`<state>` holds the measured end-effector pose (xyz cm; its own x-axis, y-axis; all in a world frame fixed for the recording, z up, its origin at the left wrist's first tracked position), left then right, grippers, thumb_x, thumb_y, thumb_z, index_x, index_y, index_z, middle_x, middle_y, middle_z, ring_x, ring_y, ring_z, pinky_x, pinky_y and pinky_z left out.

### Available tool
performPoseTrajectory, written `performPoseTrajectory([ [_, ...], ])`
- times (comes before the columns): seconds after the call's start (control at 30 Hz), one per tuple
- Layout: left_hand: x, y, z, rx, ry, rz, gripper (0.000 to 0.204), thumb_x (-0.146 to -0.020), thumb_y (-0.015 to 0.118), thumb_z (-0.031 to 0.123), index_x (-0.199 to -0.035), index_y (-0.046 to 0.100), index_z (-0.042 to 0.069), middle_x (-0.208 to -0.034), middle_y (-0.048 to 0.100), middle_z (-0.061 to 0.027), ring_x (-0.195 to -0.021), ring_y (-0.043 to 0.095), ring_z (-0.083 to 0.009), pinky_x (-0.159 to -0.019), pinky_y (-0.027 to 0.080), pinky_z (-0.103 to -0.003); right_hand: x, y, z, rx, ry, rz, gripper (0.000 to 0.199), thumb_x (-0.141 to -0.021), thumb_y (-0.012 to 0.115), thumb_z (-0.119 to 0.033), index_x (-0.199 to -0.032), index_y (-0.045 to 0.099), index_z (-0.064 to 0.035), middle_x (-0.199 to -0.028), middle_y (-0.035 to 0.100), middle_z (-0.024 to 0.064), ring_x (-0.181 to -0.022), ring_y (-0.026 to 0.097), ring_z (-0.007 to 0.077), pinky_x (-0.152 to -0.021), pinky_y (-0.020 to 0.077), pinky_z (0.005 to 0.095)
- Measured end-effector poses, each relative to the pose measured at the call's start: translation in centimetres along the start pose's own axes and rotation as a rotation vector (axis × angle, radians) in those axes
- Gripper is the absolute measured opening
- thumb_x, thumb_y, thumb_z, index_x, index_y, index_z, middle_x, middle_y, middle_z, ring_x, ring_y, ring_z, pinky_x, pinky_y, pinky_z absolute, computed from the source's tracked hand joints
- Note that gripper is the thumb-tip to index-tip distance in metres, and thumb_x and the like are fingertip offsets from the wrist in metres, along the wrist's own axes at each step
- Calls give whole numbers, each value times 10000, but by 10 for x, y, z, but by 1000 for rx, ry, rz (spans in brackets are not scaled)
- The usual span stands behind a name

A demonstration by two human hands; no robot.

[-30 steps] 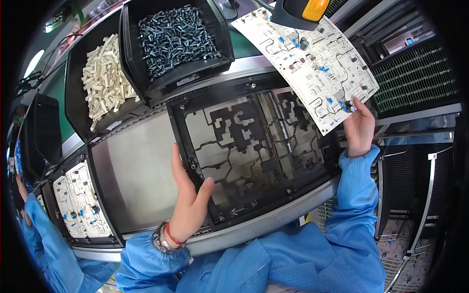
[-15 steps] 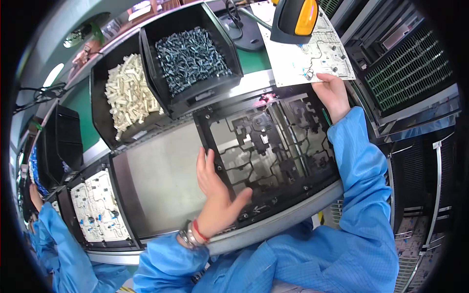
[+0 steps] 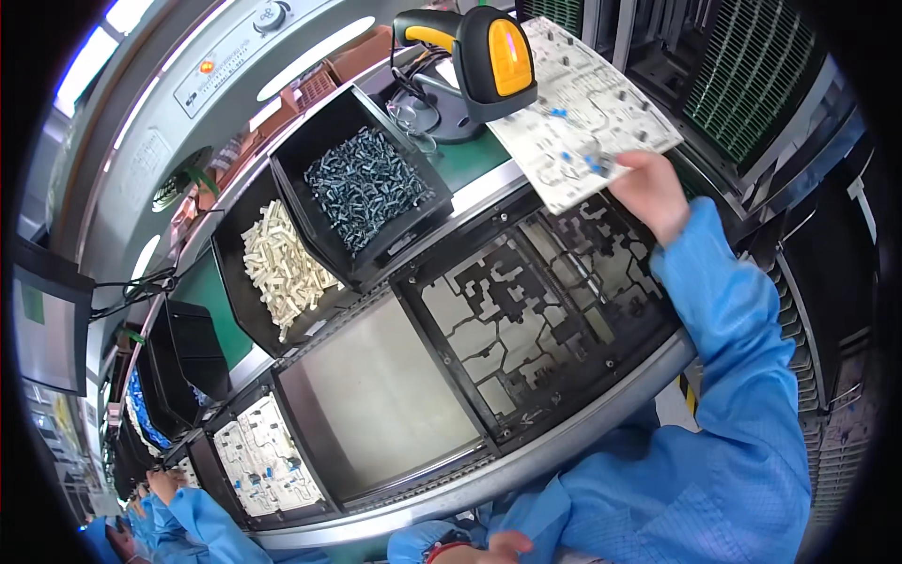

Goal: Placing electronic components onto circuit boards at a manual assembly station.

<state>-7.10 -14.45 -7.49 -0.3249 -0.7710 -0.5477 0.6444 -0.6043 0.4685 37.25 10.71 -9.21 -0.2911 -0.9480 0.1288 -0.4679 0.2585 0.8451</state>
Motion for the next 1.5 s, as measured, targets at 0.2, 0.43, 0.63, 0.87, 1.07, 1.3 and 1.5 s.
performPoseTrajectory([
  [0.2, -34, 29, -18, 500, 342, -793, 303, -866, 457, 451, -744, 584, 205, -773, 575, -51, -831, 514, -271, -807, 268, -530, 100, -60, -56, 32, -86, 185, 490, -831, 443, -56, -1307, 386, 45, -1304, 478, 191, -1211, 448, 350, -1068, 300, 492],
  [0.43, -74, 47, -30, 416, 452, -743, 387, -889, 380, 492, -977, 630, 209, -1041, 580, -66, -981, 496, -262, -819, 234, -511, 160, -132, -106, 89, -141, 277, 469, -883, 474, -192, -1299, 438, 21, -1249, 544, 183, -1119, 548, 326, -1000, 405, 443],
  [0.63, -12, 21, -1, 261, 170, -680, 414, -896, 372, 491, -1022, 617, 181, -1122, 550, -65, -1027, 475, -291, -796, 204, -528, 149, -109, -93, 324, -28, 234, 415, -911, 499, -246, -1235, 510, 13, -1142, 615, 158, -994, 625, 243, -892, 489, 349],
  [0.87, -17, 27, 2, 189, 43, -500, 386, -886, 404, 473, -1002, 610, 167, -1117, 547, -67, -1030, 472, -264, -715, 225, -512, 102, -66, -38, 518, 178, 143, 252, -872, 596, -159, -1046, 608, 24, -933, 668, 111, -793, 656, 161, -730, 524, 266],
  [1.07, -58, 39, 2, 213, 117, -479, 349, -872, 446, 489, -935, 613, 189, -1025, 572, -9, -1001, 494, -250, -807, 200, -550, 85, -41, -11, 633, 281, -21, 246, -909, 544, -140, -1077, 582, 36, -972, 663, 109, -813, 652, 142, -752, 516, 260],
  [1.3, -45, 27, 1, 248, 108, -537, 330, -889, 423, 470, -974, 621, 220, -1065, 580, 13, -1054, 489, -268, -842, 184, -573, 78, -26, -7, 662, 264, -74, 254, -924, 527, -149, -1095, 573, 33, -980, 663, 117, -821, 654, 140, -751, 519, 256],
  [1.5, -56, 27, 1, 252, 138, -475, 311, -888, 431, 444, -968, 620, 211, -1055, 565, -5, -1092, 460, -294, -882, 164, -579, 71, -25, 18, 670, 323, -78, 275, -930, 515, -152, -1130, 556, 32, -1006, 657, 109, -856, 647, 140, -778, 510, 256],
])
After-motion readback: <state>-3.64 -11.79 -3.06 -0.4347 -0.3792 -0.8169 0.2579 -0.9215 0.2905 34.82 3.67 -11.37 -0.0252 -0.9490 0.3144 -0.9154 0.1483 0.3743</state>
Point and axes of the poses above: each hand's wrist, its own x-axis away from the middle knuckle, its own y-axis out of the palm, z = x × y, the point moved 4 cm from there along -x, towards the middle knuckle
